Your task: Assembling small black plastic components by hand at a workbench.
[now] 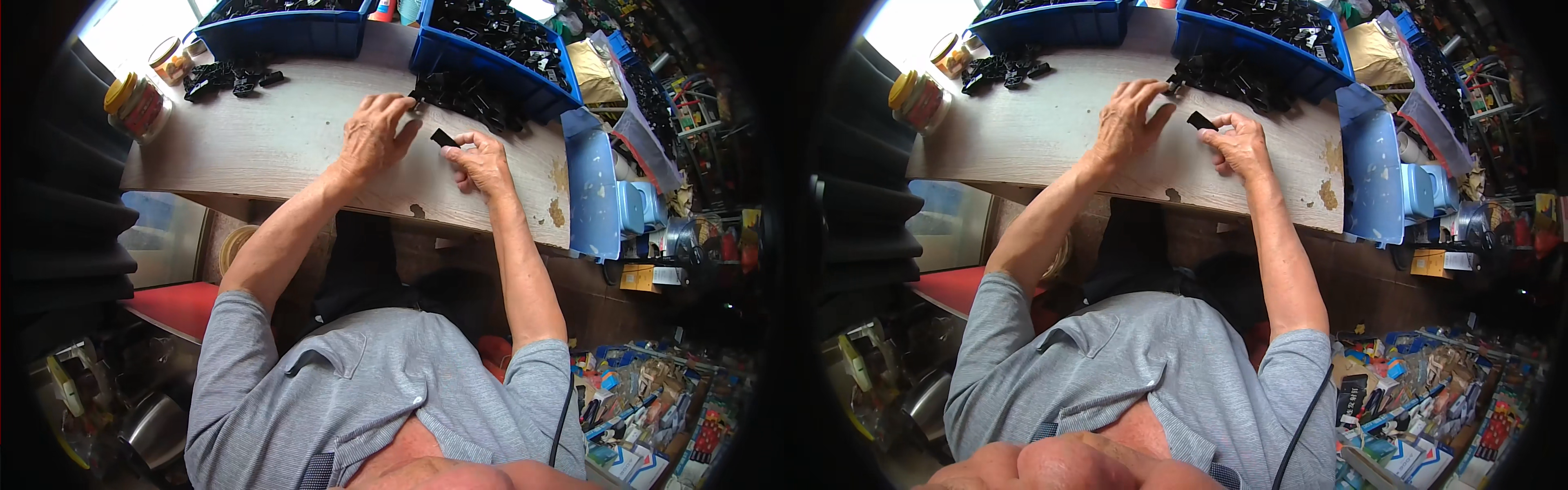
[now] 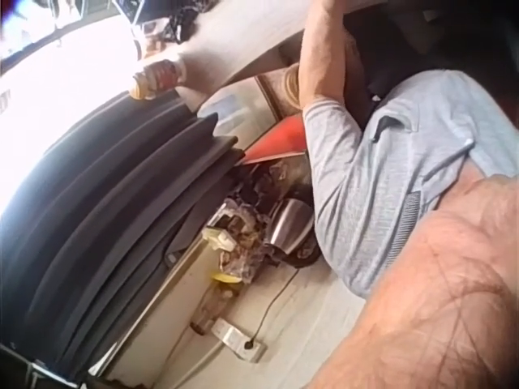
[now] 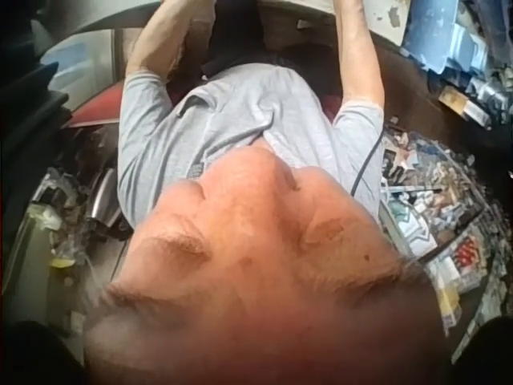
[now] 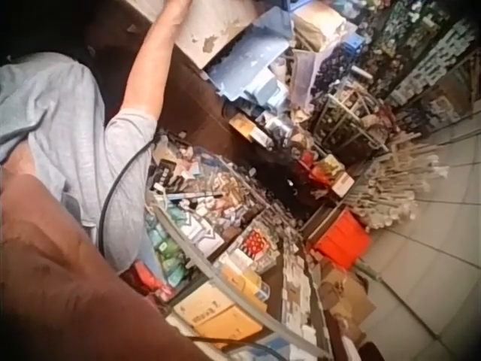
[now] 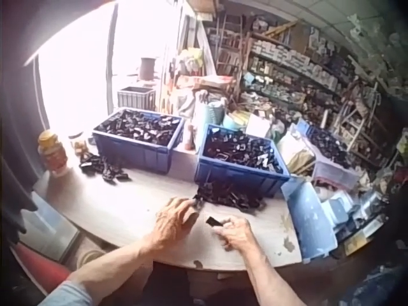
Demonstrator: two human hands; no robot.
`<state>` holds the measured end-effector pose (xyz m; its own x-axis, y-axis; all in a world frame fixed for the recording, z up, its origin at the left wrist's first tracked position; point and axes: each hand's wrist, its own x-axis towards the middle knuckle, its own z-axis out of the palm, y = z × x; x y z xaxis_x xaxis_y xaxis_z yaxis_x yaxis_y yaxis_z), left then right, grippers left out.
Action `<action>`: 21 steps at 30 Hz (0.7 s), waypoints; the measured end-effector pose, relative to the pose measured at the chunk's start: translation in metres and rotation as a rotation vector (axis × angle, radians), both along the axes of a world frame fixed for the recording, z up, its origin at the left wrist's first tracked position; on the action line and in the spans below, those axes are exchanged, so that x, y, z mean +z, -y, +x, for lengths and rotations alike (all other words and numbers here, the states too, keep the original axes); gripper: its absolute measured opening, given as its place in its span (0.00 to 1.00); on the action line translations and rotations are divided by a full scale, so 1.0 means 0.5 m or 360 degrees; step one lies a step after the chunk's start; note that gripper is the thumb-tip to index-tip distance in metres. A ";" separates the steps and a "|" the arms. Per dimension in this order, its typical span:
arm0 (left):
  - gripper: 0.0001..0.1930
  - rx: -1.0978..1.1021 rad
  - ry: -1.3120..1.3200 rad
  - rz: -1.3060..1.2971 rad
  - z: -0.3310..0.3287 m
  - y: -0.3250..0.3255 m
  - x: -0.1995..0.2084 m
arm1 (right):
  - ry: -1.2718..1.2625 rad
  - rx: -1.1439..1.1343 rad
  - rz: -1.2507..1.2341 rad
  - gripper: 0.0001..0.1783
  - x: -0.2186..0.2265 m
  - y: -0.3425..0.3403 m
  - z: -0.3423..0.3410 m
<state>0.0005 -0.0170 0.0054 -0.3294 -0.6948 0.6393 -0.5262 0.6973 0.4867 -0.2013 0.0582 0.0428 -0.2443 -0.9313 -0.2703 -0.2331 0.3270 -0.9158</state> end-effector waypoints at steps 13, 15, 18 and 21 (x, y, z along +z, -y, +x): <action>0.16 0.0899 0.0891 -0.0077 0.305 0.227 -0.036 | 0.0444 -0.1226 -0.0268 0.23 -0.033 -0.119 -0.291; 0.14 0.0804 0.0792 -0.0163 0.296 0.222 -0.045 | 0.0398 -0.1461 -0.0322 0.22 -0.026 -0.120 -0.292; 0.13 0.0518 0.0480 -0.0197 0.260 0.195 -0.054 | 0.0398 -0.1348 -0.0355 0.19 -0.026 -0.097 -0.252; 0.12 0.0316 0.0296 -0.0022 0.223 0.171 -0.042 | 0.0419 -0.0998 -0.0256 0.23 -0.026 -0.068 -0.182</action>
